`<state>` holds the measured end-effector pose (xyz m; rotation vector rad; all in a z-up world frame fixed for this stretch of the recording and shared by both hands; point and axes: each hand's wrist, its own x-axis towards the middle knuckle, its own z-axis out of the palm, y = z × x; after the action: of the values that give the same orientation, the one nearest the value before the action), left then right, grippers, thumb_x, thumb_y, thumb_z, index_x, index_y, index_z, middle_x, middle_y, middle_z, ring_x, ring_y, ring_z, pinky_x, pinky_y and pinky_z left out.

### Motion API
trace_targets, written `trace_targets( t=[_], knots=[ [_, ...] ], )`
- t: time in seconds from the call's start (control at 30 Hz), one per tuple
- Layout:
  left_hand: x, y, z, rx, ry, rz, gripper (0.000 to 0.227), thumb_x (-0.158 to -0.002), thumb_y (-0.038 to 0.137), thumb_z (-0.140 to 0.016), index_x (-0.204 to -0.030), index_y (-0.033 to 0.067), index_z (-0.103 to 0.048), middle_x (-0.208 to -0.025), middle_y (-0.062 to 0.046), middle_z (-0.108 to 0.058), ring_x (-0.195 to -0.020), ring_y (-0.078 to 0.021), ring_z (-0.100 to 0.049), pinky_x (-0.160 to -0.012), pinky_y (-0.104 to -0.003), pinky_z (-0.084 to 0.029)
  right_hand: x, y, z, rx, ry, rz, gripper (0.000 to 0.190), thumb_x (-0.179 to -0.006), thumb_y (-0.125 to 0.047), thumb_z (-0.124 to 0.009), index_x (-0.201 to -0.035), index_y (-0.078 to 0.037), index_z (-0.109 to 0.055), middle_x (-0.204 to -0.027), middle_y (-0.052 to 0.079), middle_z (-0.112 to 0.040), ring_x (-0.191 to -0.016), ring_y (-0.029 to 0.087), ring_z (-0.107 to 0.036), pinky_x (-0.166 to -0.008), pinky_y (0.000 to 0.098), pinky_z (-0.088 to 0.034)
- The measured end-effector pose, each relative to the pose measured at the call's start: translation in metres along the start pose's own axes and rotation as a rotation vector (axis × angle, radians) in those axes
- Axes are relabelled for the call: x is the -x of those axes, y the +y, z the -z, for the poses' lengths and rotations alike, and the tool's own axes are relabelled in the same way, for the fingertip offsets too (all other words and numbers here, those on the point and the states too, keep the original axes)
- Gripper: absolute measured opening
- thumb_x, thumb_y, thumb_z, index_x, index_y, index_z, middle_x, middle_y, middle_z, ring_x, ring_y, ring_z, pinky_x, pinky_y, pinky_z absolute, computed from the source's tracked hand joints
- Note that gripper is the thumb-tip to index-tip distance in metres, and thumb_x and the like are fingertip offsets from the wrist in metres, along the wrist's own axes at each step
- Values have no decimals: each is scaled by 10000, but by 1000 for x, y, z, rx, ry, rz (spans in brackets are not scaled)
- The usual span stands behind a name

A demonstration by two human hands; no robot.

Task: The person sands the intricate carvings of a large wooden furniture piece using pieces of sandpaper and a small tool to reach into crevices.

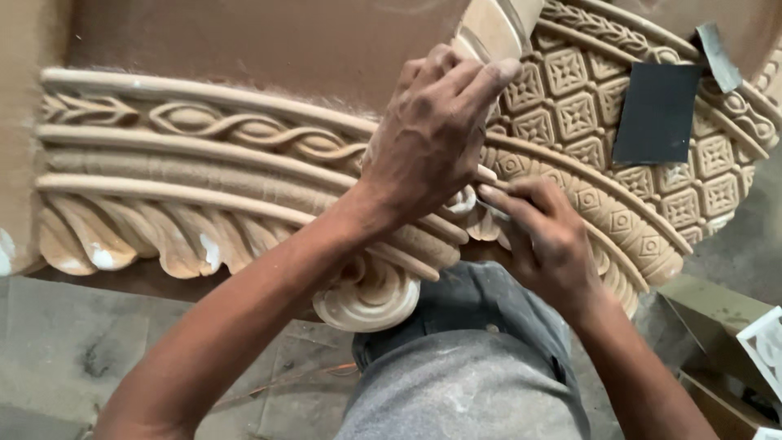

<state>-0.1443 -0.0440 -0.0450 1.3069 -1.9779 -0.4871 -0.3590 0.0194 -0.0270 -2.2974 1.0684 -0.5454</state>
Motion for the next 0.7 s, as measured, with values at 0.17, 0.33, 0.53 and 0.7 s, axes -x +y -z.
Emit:
trace_targets(
  t=[0.17,0.33,0.53,0.7],
  knots=[
    [-1,-2,2,-24,87,-67,392,-998,12,-587,-1389,29,-571,-1139,-90,-715,-1104,-248,-599,-1050,-393,-461,15,-12,-9,100,24,57,374,-943,38,-652,-1309,-31,-693,-1058,149,-626,-917,249,-621,-732,359,-553],
    [2,-1,1,-44,76,-64,418,-972,1,-592,-1389,21,-571,-1152,-112,-709,-1111,-252,-600,-1053,-392,-462,16,1,-13,108,-54,135,319,-967,-57,-665,-1284,-75,-687,-1087,123,-618,-946,240,-632,-794,340,-595],
    [5,-1,-1,-46,83,-77,382,-1013,26,-596,-1394,38,-574,-1183,-107,-708,-1122,-250,-598,-1066,-389,-462,-9,41,7,147,-200,453,396,-865,-250,-753,-1250,-172,-702,-1060,81,-635,-889,197,-625,-793,349,-590],
    [5,-1,1,-71,99,-88,345,-1032,42,-588,-1377,50,-581,-1188,-92,-709,-1159,-259,-595,-1092,-402,-460,-31,77,20,269,-219,547,310,-909,-99,-762,-1205,-190,-761,-1003,55,-690,-847,170,-635,-737,315,-570]
  ],
)
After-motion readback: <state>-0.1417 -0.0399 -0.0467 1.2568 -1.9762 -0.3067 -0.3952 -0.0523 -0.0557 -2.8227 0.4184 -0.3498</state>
